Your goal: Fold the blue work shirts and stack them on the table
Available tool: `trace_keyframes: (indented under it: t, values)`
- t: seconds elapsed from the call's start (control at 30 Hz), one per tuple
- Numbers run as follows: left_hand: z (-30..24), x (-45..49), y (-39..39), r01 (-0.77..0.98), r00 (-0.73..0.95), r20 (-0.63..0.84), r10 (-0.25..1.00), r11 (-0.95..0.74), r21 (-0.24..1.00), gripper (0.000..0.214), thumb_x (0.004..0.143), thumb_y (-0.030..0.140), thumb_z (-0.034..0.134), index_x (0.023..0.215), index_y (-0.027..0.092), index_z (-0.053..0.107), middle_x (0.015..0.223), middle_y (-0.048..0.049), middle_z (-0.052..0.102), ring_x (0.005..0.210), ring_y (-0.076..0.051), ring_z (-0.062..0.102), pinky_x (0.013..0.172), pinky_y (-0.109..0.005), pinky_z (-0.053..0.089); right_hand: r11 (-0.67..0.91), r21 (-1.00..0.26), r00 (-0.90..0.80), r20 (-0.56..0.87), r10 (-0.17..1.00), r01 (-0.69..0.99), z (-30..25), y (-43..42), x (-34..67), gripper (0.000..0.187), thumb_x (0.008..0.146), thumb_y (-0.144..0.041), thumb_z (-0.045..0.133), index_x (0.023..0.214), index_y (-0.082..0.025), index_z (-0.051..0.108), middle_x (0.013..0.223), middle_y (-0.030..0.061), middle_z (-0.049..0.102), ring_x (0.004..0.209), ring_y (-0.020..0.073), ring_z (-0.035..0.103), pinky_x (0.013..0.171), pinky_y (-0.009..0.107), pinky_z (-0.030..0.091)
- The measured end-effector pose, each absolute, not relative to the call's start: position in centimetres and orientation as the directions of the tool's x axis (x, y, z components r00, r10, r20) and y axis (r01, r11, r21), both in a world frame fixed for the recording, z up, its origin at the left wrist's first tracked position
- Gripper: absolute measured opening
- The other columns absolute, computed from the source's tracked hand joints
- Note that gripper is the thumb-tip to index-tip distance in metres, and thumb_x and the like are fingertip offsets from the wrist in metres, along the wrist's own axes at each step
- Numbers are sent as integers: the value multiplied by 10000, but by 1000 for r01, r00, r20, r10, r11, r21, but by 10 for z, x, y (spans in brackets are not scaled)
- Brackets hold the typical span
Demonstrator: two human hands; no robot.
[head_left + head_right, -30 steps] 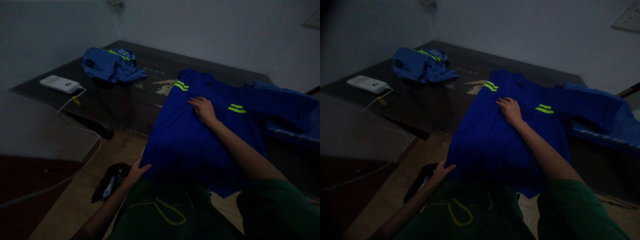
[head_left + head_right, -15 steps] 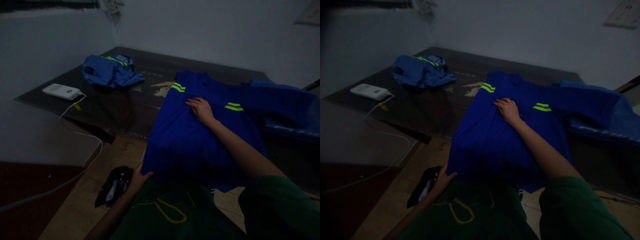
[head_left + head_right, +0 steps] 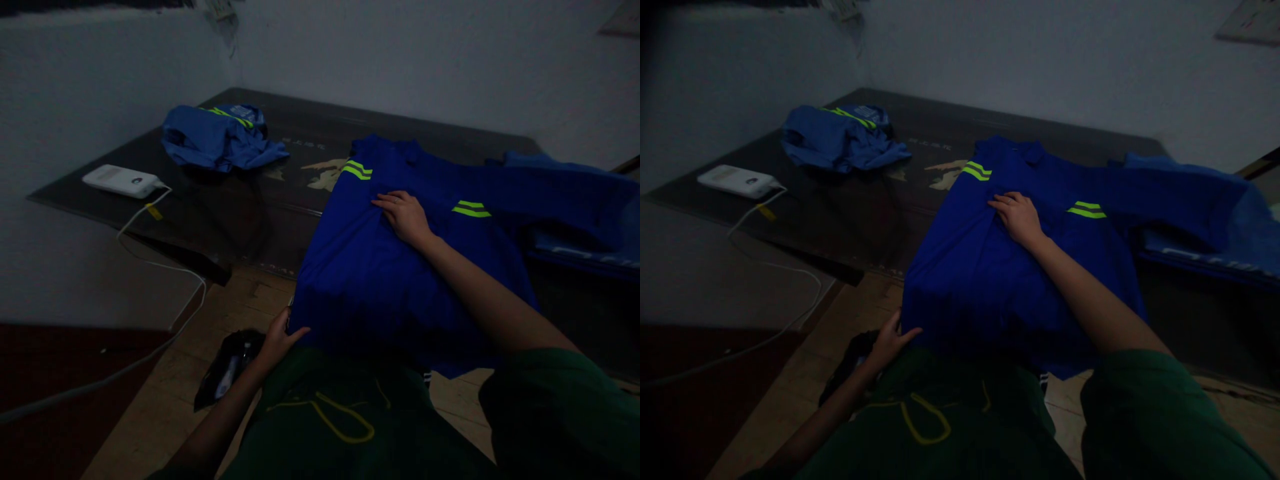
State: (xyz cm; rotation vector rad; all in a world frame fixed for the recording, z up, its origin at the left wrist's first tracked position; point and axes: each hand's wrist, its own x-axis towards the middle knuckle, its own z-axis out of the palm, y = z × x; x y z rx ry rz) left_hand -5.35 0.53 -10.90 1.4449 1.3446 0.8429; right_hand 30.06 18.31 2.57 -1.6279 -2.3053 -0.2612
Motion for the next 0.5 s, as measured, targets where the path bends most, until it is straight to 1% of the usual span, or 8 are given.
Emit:
trace_keyframes:
  t: [0.07, 0.1, 0.17, 0.23, 0.3, 0.37, 0.43, 0.5]
  values:
    - [-109, -45, 8, 301, 162, -148, 976, 94, 949, 553, 615, 424, 782, 1068, 158, 608, 1052, -84, 677, 1043, -259, 619, 915, -383, 491, 339, -29, -309, 345, 886, 940, 26, 183, 301, 378, 942, -230, 407, 1259, -227, 614, 1319, 65, 596, 1182, 281, 467, 894, 449, 396]
    - [-109, -40, 10, 292, 145, -165, 976, 117, 949, 591, 603, 423, 790, 1095, 151, 608, 1086, -100, 676, 1081, -274, 611, 943, -401, 482, 339, -32, -309, 343, 887, 940, 26, 184, 300, 375, 940, -226, 414, 1257, -228, 615, 1316, 65, 598, 1181, 280, 469, 895, 451, 397]
    - [-110, -29, 16, 287, 106, -203, 973, 166, 944, 552, 611, 433, 779, 1051, 134, 635, 1060, -119, 693, 1051, -290, 632, 938, -426, 491, 342, -40, -308, 343, 887, 939, 26, 184, 300, 371, 935, -220, 426, 1253, -226, 618, 1314, 67, 600, 1182, 280, 470, 897, 455, 402]
    - [-113, -18, 23, 287, 69, -240, 968, 211, 934, 477, 626, 449, 756, 960, 121, 662, 974, -130, 717, 951, -300, 667, 885, -448, 520, 345, -52, -307, 350, 885, 937, 26, 184, 300, 368, 929, -213, 436, 1245, -222, 624, 1310, 72, 602, 1185, 285, 471, 900, 464, 407]
    - [-117, -9, 30, 287, 40, -250, 967, 229, 930, 437, 631, 456, 743, 901, 120, 674, 918, -137, 730, 899, -310, 682, 860, -458, 532, 355, -56, -314, 357, 880, 933, 26, 183, 300, 369, 920, -195, 445, 1239, -224, 629, 1309, 76, 602, 1194, 286, 470, 904, 471, 414]
    - [-121, -2, 36, 301, 18, -237, 971, 221, 928, 432, 620, 455, 750, 897, 131, 684, 900, -138, 737, 916, -322, 685, 867, -457, 533, 369, -49, -329, 355, 875, 928, 27, 182, 300, 370, 913, -179, 454, 1234, -226, 633, 1308, 80, 601, 1200, 283, 471, 906, 469, 428]
    - [-119, 1, 40, 349, 19, -225, 974, 204, 915, 450, 603, 458, 762, 921, 146, 697, 898, -142, 741, 940, -339, 685, 861, -453, 539, 387, -39, -351, 346, 870, 921, 27, 180, 301, 367, 911, -177, 465, 1232, -225, 636, 1307, 82, 601, 1206, 277, 474, 914, 460, 442]
    - [-109, -4, 41, 424, 71, -208, 976, 159, 892, 440, 602, 459, 760, 930, 168, 713, 888, -144, 745, 923, -356, 692, 817, -452, 558, 400, -33, -366, 341, 866, 916, 27, 178, 301, 366, 910, -175, 477, 1232, -234, 639, 1303, 83, 604, 1213, 273, 480, 929, 460, 452]
